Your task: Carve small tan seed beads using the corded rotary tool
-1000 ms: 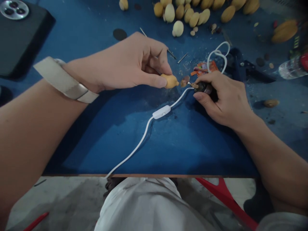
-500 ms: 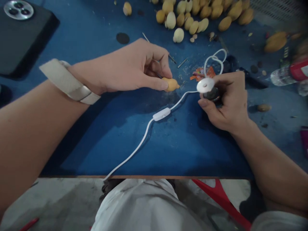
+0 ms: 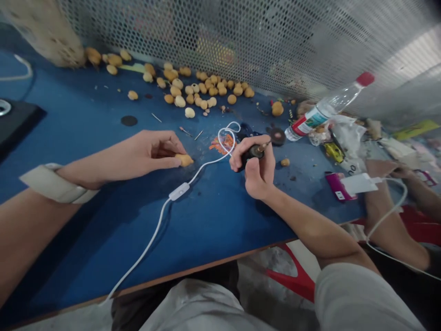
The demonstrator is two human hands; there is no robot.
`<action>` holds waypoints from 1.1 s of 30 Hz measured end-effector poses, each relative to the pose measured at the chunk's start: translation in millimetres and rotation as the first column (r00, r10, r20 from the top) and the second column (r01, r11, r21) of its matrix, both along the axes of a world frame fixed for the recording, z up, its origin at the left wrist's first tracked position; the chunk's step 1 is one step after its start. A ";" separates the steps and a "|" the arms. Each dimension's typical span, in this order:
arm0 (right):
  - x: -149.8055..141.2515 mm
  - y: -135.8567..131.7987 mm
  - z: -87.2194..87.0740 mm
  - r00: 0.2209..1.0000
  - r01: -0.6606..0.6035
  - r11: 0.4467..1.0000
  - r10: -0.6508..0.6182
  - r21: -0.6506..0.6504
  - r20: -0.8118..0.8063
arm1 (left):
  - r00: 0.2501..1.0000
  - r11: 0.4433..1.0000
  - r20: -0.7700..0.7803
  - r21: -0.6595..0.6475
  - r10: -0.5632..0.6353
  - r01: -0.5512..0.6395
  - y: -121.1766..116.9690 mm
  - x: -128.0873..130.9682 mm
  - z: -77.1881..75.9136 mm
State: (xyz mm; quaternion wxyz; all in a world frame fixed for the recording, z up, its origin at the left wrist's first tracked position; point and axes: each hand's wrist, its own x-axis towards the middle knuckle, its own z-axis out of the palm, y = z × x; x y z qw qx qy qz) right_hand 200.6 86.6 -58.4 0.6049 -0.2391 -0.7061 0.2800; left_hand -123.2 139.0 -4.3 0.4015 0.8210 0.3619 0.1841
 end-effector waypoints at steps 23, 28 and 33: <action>-2.6 -3.6 12.0 0.998 -0.043 0.980 0.051 -0.193 0.038 | 0.901 0.949 -0.372 0.130 -0.222 0.287 -25.9 -6.6 12.3; -2.8 -3.2 8.0 0.998 -0.059 0.983 0.060 -0.175 0.004 | 0.893 0.948 -0.394 0.130 -0.219 0.290 -20.7 -9.4 5.8; -3.5 -2.3 6.5 0.998 -0.065 0.983 0.067 -0.170 0.006 | 0.898 0.944 -0.390 0.163 -0.205 0.286 -21.4 -8.8 7.6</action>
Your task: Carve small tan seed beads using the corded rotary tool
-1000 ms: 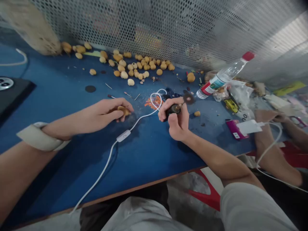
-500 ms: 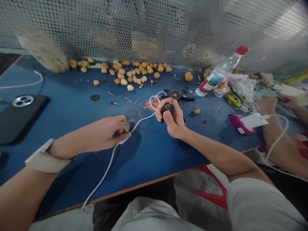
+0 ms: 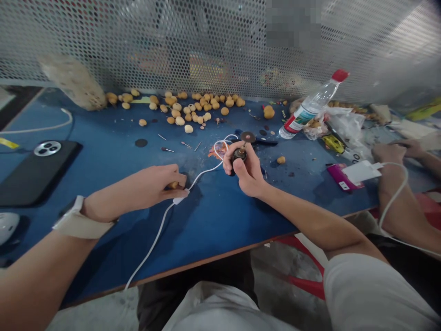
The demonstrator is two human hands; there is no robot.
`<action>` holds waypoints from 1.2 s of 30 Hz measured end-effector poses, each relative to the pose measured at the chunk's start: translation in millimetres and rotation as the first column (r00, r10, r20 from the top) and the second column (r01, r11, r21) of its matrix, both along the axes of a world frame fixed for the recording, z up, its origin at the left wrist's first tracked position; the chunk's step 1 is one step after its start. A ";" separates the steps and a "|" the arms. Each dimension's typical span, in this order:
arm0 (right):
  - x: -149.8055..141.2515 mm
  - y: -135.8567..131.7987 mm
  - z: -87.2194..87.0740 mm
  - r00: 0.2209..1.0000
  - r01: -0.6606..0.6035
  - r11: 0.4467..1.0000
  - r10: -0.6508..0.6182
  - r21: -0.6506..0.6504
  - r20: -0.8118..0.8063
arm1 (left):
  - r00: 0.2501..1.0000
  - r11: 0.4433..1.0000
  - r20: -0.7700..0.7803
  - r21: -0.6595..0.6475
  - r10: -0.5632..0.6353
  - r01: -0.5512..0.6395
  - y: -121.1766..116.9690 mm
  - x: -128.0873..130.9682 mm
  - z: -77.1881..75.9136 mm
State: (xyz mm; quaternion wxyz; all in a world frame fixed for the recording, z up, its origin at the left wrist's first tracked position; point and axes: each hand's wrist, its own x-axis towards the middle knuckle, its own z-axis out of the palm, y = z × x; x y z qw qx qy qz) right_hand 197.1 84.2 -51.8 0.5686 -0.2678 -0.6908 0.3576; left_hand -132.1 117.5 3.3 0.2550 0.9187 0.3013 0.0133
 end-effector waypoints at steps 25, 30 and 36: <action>8.9 -13.0 -6.7 0.932 -0.110 0.964 0.015 0.242 0.362 | 0.868 0.816 0.461 0.564 -0.184 -0.126 -38.6 22.8 -0.2; 5.7 -11.4 -9.4 0.953 -0.141 0.936 0.039 0.323 0.301 | 0.880 0.804 0.424 0.588 -0.215 -0.087 -34.1 21.6 -1.1; 1.4 -9.6 -13.7 0.971 -0.150 0.899 0.054 0.412 0.234 | 0.894 0.779 0.369 0.626 -0.253 -0.039 -28.4 18.3 -6.6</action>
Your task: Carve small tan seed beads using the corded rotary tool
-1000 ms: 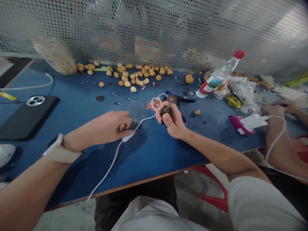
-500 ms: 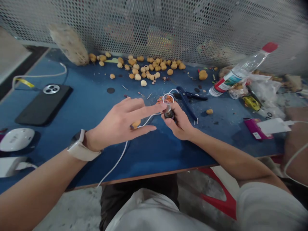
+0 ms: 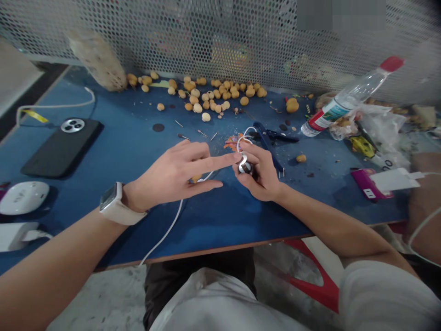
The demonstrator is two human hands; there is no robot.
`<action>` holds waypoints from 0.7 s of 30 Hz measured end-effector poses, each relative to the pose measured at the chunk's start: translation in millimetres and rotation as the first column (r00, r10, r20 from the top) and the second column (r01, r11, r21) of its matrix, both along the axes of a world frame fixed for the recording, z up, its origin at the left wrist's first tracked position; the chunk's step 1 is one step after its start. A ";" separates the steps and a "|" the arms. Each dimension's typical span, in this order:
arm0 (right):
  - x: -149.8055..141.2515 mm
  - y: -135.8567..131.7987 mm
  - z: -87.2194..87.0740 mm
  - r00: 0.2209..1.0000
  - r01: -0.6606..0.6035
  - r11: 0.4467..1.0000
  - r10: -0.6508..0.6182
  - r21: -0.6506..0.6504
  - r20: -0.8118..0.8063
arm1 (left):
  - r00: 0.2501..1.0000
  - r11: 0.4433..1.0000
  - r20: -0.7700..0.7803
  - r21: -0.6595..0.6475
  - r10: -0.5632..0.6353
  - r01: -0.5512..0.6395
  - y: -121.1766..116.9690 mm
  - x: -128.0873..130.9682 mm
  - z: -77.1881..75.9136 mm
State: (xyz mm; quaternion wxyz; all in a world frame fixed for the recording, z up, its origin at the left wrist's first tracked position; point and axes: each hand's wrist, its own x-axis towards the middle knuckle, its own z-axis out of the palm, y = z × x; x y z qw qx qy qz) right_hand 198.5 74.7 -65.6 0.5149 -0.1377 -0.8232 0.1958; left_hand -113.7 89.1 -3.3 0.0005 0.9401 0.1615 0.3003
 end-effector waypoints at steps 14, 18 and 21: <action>16.6 0.9 -27.7 0.993 0.115 0.993 -0.115 -0.001 0.007 | 0.990 0.993 0.099 0.064 -0.104 0.098 0.7 5.0 -7.5; 15.7 1.5 -20.9 0.996 0.078 0.996 -0.077 0.047 -0.041 | 0.989 0.989 0.090 0.101 -0.118 0.109 0.0 5.2 -5.4; 15.2 -0.7 -15.3 0.994 0.101 0.994 -0.099 0.031 -0.055 | 0.992 0.989 0.067 0.106 -0.107 0.099 -0.8 3.9 -5.2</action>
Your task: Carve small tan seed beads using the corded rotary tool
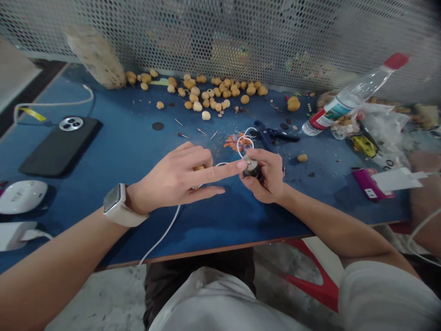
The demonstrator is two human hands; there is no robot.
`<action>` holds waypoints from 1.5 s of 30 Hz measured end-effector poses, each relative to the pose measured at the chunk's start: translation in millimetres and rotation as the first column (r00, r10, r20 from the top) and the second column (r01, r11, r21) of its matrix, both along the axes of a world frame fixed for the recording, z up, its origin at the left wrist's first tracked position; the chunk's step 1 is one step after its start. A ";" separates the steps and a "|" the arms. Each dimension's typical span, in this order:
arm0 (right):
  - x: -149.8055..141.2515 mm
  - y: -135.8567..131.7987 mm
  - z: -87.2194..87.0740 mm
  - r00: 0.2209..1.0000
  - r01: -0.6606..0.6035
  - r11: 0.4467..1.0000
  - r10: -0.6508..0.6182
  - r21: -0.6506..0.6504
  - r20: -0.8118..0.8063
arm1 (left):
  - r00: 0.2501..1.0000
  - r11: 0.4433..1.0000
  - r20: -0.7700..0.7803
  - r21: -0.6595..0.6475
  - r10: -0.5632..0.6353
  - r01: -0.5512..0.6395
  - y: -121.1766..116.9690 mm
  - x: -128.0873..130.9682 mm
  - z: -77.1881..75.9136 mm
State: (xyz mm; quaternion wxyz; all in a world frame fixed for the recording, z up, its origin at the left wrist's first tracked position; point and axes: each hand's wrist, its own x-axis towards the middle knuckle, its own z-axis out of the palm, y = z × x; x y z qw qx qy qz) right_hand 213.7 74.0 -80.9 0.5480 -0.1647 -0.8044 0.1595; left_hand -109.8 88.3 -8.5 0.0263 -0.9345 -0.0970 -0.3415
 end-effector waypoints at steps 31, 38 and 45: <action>-10.0 -3.3 10.7 0.992 -0.119 0.992 0.117 -0.047 -0.047 | 0.861 0.774 -0.499 -0.582 -0.098 -0.249 25.8 -17.1 24.6; -17.6 -5.5 34.2 0.986 -0.163 0.986 0.163 -0.012 -0.014 | 0.874 0.765 -0.467 -0.610 -0.136 -0.207 27.1 -16.5 22.9; -10.4 -17.9 40.7 0.996 -0.045 0.991 0.054 -0.122 0.071 | 0.872 0.781 -0.470 -0.593 -0.140 -0.194 26.1 -17.3 24.1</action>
